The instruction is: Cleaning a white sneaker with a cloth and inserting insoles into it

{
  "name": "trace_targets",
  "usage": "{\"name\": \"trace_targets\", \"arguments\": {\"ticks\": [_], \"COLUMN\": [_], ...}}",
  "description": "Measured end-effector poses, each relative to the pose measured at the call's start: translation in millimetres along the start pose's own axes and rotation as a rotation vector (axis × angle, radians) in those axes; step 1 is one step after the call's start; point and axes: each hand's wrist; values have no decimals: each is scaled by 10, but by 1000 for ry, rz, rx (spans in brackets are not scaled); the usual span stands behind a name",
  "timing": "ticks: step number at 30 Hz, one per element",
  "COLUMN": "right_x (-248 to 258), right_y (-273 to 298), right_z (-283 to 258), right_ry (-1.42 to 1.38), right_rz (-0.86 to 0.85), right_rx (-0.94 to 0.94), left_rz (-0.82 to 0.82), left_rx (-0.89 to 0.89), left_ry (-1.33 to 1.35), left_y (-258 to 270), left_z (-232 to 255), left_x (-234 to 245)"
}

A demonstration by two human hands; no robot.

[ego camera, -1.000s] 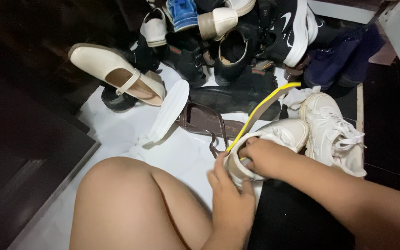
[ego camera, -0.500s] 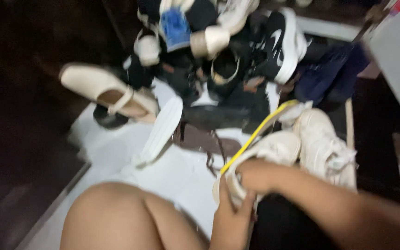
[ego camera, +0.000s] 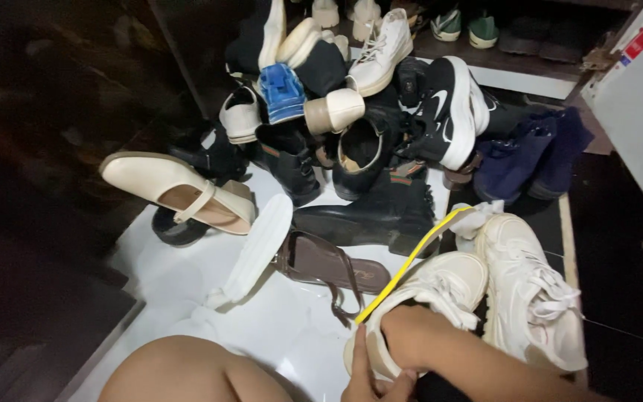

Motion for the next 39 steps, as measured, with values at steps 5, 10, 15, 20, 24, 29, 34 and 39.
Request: {"name": "trace_targets", "arguments": {"ticks": [5, 10, 15, 20, 24, 29, 34, 39], "right_x": [-414, -534, -555, -278, -57, -252, -261, -26], "right_y": [-321, -286, -136, 349, 645, 155, 124, 553], "right_z": [361, 437, 440, 323, 180, 494, 500, 311], "right_ry": [-82, 20, -147, -272, -75, 18, 130, -12], "right_rz": [289, 414, 589, 405, 16, 19, -40, -87], "right_rx": [131, 214, 262, 304, 210, 261, 379, 238], "left_rz": [-214, -306, -185, -145, 8, 108, 149, 120], "left_rx": [66, 319, 510, 487, 403, 362, 277, 232], "left_ry": [412, 859, 665, 709, 876, 911, 893, 574], "left_y": [-263, -280, 61, -35, -421, -772, -789, -912], "left_z": [-81, 121, 739, 604, 111, -211, -290, -454], "left_x": [-66, -69, 29, 77, -75, -254, -303, -332]}}
Point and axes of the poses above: each hand's wrist, its own y-axis away from the middle knuckle, its own x-axis out of the back of the hand, z = x × y, and after that the axes turned 8 degrees about -y, right-handed
